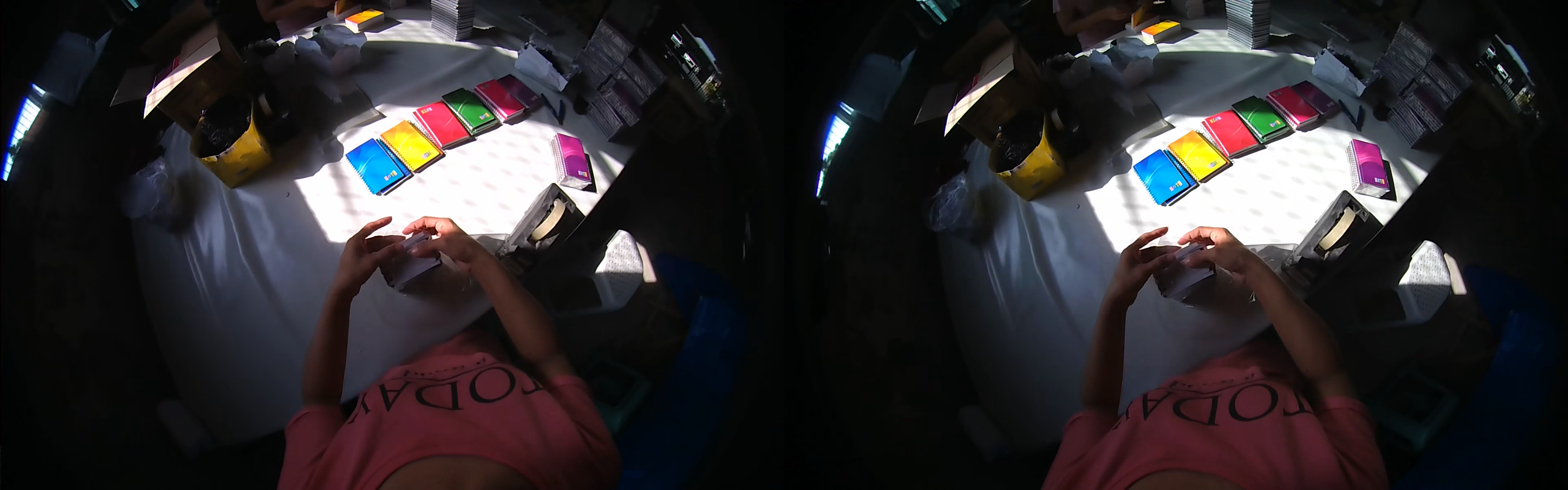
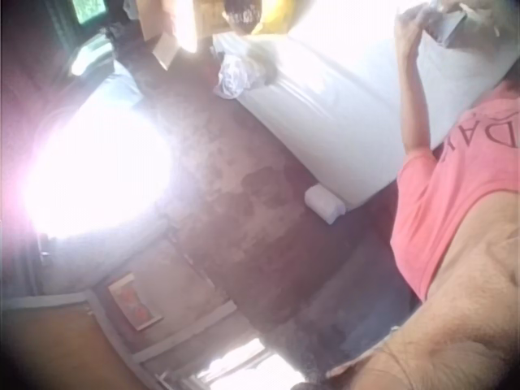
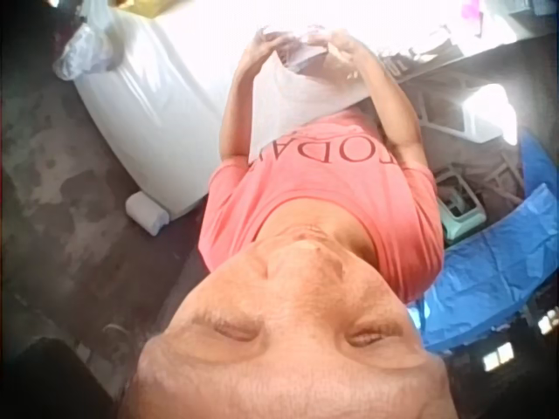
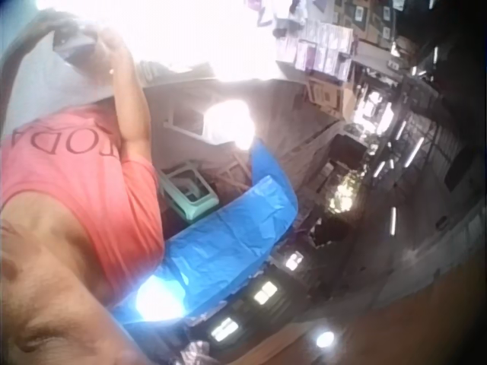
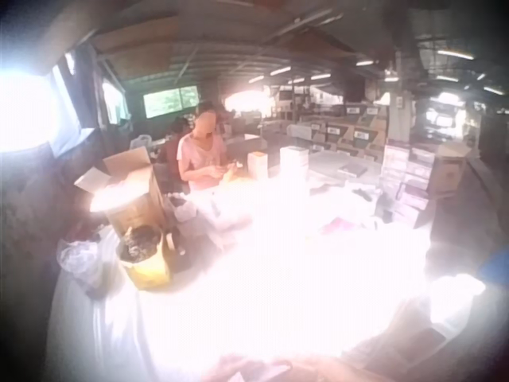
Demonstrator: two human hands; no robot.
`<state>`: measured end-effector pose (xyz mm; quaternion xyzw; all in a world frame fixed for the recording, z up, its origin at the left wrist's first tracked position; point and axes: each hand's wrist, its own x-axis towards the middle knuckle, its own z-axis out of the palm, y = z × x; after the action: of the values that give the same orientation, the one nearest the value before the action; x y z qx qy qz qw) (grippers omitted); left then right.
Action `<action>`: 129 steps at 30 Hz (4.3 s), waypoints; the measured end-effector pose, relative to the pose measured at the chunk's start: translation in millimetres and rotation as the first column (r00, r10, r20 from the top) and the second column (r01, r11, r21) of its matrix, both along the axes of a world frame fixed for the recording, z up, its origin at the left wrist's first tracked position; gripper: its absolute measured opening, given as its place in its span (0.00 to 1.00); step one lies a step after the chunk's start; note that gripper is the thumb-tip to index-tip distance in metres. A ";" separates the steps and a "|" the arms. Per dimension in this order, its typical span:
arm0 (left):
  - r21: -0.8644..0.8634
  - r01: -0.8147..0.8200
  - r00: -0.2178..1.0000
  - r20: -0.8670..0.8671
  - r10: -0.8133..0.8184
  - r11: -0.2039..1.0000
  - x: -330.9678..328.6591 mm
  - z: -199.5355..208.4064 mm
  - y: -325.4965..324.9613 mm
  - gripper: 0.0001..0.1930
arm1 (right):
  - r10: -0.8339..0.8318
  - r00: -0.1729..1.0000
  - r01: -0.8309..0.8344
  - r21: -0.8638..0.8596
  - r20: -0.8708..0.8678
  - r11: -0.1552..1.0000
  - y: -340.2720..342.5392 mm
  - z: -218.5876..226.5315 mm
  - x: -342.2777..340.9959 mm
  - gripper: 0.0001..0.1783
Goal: The person places notebooks into plastic sleeves, seals the openings with tape from a dispenser, and stacks the packaged items into piles on the table.
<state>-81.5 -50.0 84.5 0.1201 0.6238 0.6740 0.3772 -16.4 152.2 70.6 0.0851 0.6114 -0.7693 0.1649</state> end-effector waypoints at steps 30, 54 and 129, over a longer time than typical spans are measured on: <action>-0.260 -0.320 0.064 -0.965 -0.254 0.911 54.8 -4.5 -10.4 0.17 | 0.191 0.958 0.158 0.949 -0.214 0.272 -20.5 64.8 87.5 0.17; -0.052 -0.082 0.084 -0.995 -0.045 0.995 51.4 -15.6 -10.5 0.12 | -0.928 0.261 0.775 0.631 -0.267 0.037 22.9 -61.6 178.0 0.12; -0.576 -0.142 0.215 -0.811 -0.543 0.805 71.6 -2.3 -33.5 0.34 | 0.676 0.511 -0.041 0.771 -0.530 0.636 -3.8 19.8 53.6 0.28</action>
<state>-9.9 -83.5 82.2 0.4795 0.8566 0.1898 0.0197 37.1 148.4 90.4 -0.3496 0.8532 -0.3870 0.0056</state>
